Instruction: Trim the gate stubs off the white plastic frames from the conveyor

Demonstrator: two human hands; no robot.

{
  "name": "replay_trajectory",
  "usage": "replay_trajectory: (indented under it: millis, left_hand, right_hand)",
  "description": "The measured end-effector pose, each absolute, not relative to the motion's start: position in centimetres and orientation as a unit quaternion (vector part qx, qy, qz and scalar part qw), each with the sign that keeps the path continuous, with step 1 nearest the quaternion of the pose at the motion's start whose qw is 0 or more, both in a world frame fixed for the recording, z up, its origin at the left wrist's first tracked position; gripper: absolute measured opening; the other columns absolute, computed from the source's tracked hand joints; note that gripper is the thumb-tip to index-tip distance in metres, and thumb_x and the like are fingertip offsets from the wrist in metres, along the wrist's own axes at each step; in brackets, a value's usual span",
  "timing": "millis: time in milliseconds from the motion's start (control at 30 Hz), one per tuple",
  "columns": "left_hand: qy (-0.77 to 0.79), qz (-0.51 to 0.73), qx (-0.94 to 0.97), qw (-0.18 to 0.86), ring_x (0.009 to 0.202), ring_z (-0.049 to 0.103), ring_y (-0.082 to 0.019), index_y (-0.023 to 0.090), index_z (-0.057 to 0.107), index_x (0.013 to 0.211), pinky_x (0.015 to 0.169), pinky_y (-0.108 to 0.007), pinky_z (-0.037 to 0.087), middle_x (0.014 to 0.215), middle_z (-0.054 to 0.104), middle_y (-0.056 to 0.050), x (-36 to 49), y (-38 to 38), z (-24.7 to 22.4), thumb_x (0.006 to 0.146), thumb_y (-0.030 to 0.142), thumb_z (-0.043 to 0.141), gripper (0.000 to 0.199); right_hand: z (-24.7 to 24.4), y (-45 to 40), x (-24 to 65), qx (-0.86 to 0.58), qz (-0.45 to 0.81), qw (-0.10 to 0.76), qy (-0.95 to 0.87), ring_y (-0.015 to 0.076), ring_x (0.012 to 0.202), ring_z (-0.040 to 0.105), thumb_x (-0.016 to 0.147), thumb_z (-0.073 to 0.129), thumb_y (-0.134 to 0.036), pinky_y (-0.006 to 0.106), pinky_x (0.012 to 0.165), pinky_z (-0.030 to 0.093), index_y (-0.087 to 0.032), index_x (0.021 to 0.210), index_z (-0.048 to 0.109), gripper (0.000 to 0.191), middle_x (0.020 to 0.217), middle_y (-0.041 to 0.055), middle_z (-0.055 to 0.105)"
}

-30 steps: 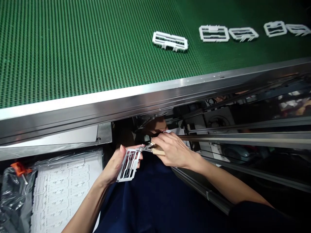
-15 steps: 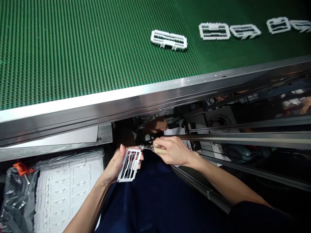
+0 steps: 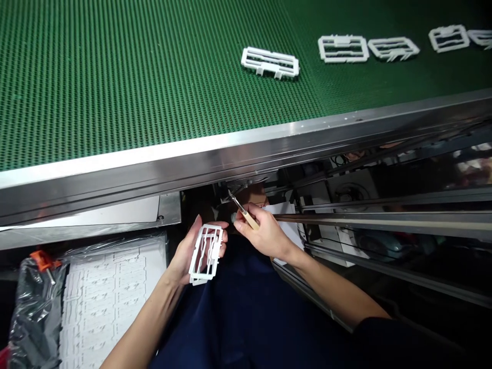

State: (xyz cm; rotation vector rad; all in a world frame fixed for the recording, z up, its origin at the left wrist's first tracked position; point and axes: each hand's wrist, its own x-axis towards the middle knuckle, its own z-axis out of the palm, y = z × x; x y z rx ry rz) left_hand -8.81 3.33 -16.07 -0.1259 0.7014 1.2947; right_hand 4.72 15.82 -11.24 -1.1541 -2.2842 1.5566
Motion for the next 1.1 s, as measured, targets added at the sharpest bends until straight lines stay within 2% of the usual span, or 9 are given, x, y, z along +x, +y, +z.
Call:
replay_trajectory:
  millis: [267,500,567,633,733,800,900,1000,1100]
  left_hand:
    - [0.339,0.633,-0.090,0.690,0.067,0.064,-0.018,0.011,0.062,0.102,0.060,-0.027,0.054,0.083,0.066,-0.010,-9.2,3.6,-16.3,0.092,0.043,0.036,0.042]
    - [0.343,0.645,-0.082,0.678,0.067,0.065,-0.020,0.009,0.061,0.106,0.060,-0.030,0.055,0.089,0.068,-0.013,-9.5,3.8,-15.8,0.092,0.044,0.036,0.045]
    - [0.339,0.648,-0.082,0.677,0.075,0.065,-0.021,0.006,0.061,0.106,0.060,-0.028,0.055,0.095,0.067,-0.016,-9.7,3.8,-16.0,0.093,0.043,0.034,0.048]
    - [0.351,0.652,-0.089,0.666,0.088,0.064,-0.022,0.005,0.062,0.104,0.064,-0.026,0.055,0.102,0.065,-0.017,-9.7,4.0,-16.4,0.093,0.039,0.035,0.045]
    - [0.420,0.638,-0.119,0.634,0.095,0.062,-0.023,0.006,0.064,0.098,0.071,-0.026,0.054,0.103,0.065,-0.016,-9.3,4.5,-17.2,0.090,0.036,0.043,0.038]
    - [0.464,0.625,-0.138,0.612,0.083,0.065,-0.020,0.007,0.064,0.091,0.068,-0.026,0.054,0.091,0.068,-0.013,-8.6,4.9,-17.5,0.088,0.034,0.049,0.031]
    - [0.473,0.624,-0.125,0.609,0.066,0.065,-0.018,0.009,0.063,0.087,0.059,-0.026,0.053,0.075,0.067,-0.008,-7.1,4.8,-17.6,0.084,0.035,0.055,0.027]
    - [0.462,0.640,-0.122,0.602,0.071,0.066,-0.018,0.015,0.062,0.097,0.063,-0.025,0.053,0.083,0.068,-0.004,-5.9,3.9,-18.1,0.078,0.028,0.064,0.024]
    - [0.442,0.611,-0.161,0.637,0.070,0.067,-0.021,0.015,0.062,0.095,0.057,-0.026,0.053,0.076,0.067,-0.003,-5.5,3.1,-19.2,0.076,0.022,0.064,0.020]
  right_hand:
    - [-12.5,11.5,4.6,-0.394,0.631,0.057,-0.666,0.0100,0.063,0.050,0.074,0.062,-0.031,0.022,0.061,0.042,-0.018,0.080,0.052,0.018,0.072,-0.0022,0.055]
    - [-13.0,11.6,5.3,-0.401,0.721,0.144,-0.545,0.0094,0.059,0.050,0.072,0.065,-0.029,0.022,0.057,0.044,-0.018,0.078,0.048,0.021,0.069,-0.0030,0.049]
    - [-12.8,12.6,6.3,-0.415,0.716,0.165,-0.536,0.0100,0.058,0.050,0.073,0.064,-0.031,0.022,0.054,0.044,-0.019,0.081,0.048,0.022,0.070,-0.0030,0.049]
    - [-12.5,13.4,7.3,-0.461,0.640,0.171,-0.590,0.0113,0.058,0.051,0.074,0.062,-0.032,0.023,0.055,0.044,-0.020,0.083,0.048,0.020,0.071,-0.0021,0.052]
    - [-12.4,13.2,7.8,-0.476,0.470,0.137,-0.730,0.0132,0.061,0.054,0.077,0.056,-0.028,0.025,0.061,0.044,-0.021,0.087,0.050,0.013,0.071,-0.0004,0.056]
    - [-12.8,12.1,7.2,-0.410,0.409,0.109,-0.808,0.0144,0.065,0.056,0.077,0.052,-0.023,0.025,0.065,0.044,-0.021,0.090,0.051,0.013,0.074,0.0013,0.059]
    - [-13.9,9.9,5.6,-0.282,0.369,0.037,-0.885,0.0159,0.070,0.057,0.076,0.048,-0.021,0.024,0.065,0.042,-0.020,0.088,0.051,0.013,0.081,0.0046,0.061]
    - [-14.3,9.4,4.3,-0.226,0.362,-0.047,-0.903,0.0157,0.066,0.057,0.078,0.047,-0.026,0.024,0.058,0.040,-0.020,0.085,0.050,0.010,0.078,0.0028,0.062]
    - [-11.1,11.6,4.5,-0.250,0.414,-0.071,-0.872,0.0123,0.061,0.055,0.080,0.049,-0.032,0.021,0.054,0.038,-0.022,0.087,0.052,0.013,0.070,-0.0020,0.060]
